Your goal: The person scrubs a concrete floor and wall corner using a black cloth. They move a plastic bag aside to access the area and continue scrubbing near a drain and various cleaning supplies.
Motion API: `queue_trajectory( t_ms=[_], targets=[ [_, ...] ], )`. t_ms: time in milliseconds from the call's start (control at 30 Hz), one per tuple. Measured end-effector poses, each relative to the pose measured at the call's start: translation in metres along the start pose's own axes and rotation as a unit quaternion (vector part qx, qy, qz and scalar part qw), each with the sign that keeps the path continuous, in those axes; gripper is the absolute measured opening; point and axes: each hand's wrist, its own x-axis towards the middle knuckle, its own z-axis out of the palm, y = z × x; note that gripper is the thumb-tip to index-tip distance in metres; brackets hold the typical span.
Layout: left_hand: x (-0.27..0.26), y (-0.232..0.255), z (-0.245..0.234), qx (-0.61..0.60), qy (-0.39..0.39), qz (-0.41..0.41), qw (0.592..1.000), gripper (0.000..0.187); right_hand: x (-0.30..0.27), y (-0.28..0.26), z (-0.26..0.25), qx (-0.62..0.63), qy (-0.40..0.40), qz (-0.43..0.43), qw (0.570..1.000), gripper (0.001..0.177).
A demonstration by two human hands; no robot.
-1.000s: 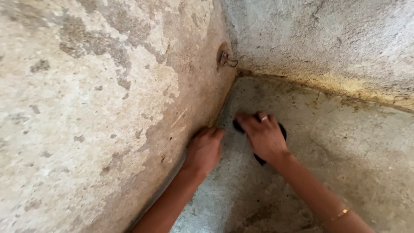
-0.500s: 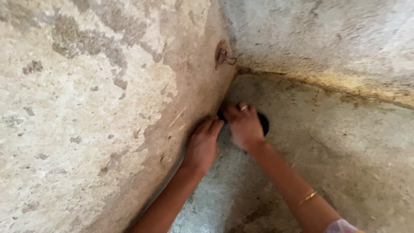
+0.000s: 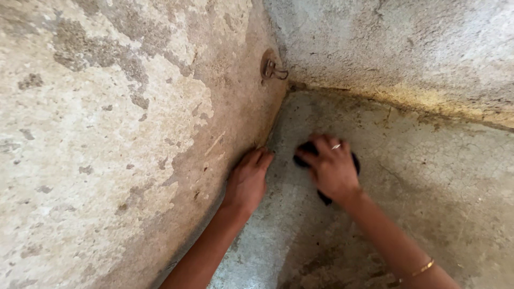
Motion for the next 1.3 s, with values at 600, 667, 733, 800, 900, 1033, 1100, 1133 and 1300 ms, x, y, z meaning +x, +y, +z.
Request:
queue_trajectory(
  t_ms=[600, 667, 733, 800, 900, 1033, 1100, 1133, 1300],
  targets=[
    [0.001, 0.01, -0.012, -0.12, 0.118, 0.007, 0.986, 0.015, 0.023, -0.061, 0.039, 0.041, -0.01, -0.039, 0.998, 0.047],
    [0.002, 0.011, -0.015, -0.128, 0.131, 0.016, 0.983, 0.017, 0.003, -0.071, 0.039, 0.064, -0.031, -0.073, 0.995, 0.044],
    [0.002, 0.011, -0.015, -0.13, 0.13, 0.014, 0.983, 0.02, -0.012, -0.07, 0.036, 0.084, -0.064, -0.106, 0.989, 0.044],
    [0.0, 0.009, -0.013, -0.125, 0.114, 0.0, 0.986, 0.025, -0.018, -0.058, 0.03, 0.103, -0.095, -0.143, 0.98, 0.05],
    [-0.001, 0.008, 0.0, -0.092, 0.066, 0.003, 0.994, 0.039, -0.02, -0.037, 0.02, 0.091, -0.103, -0.14, 0.981, 0.053],
    [-0.008, 0.01, 0.018, 0.01, -0.09, 0.053, 0.994, 0.055, -0.015, 0.002, 0.004, 0.034, -0.025, -0.086, 0.995, 0.05],
    [-0.009, 0.01, 0.022, 0.041, -0.153, 0.076, 0.984, 0.076, -0.007, 0.023, -0.004, 0.017, -0.019, -0.039, 0.999, 0.05],
    [-0.009, 0.009, 0.022, 0.043, -0.167, 0.072, 0.982, 0.081, -0.001, 0.033, -0.007, 0.008, -0.015, -0.013, 1.0, 0.05],
    [-0.009, 0.004, 0.013, 0.022, -0.203, 0.063, 0.977, 0.096, 0.026, 0.056, -0.001, -0.022, 0.043, 0.061, 0.997, 0.044]
  ],
)
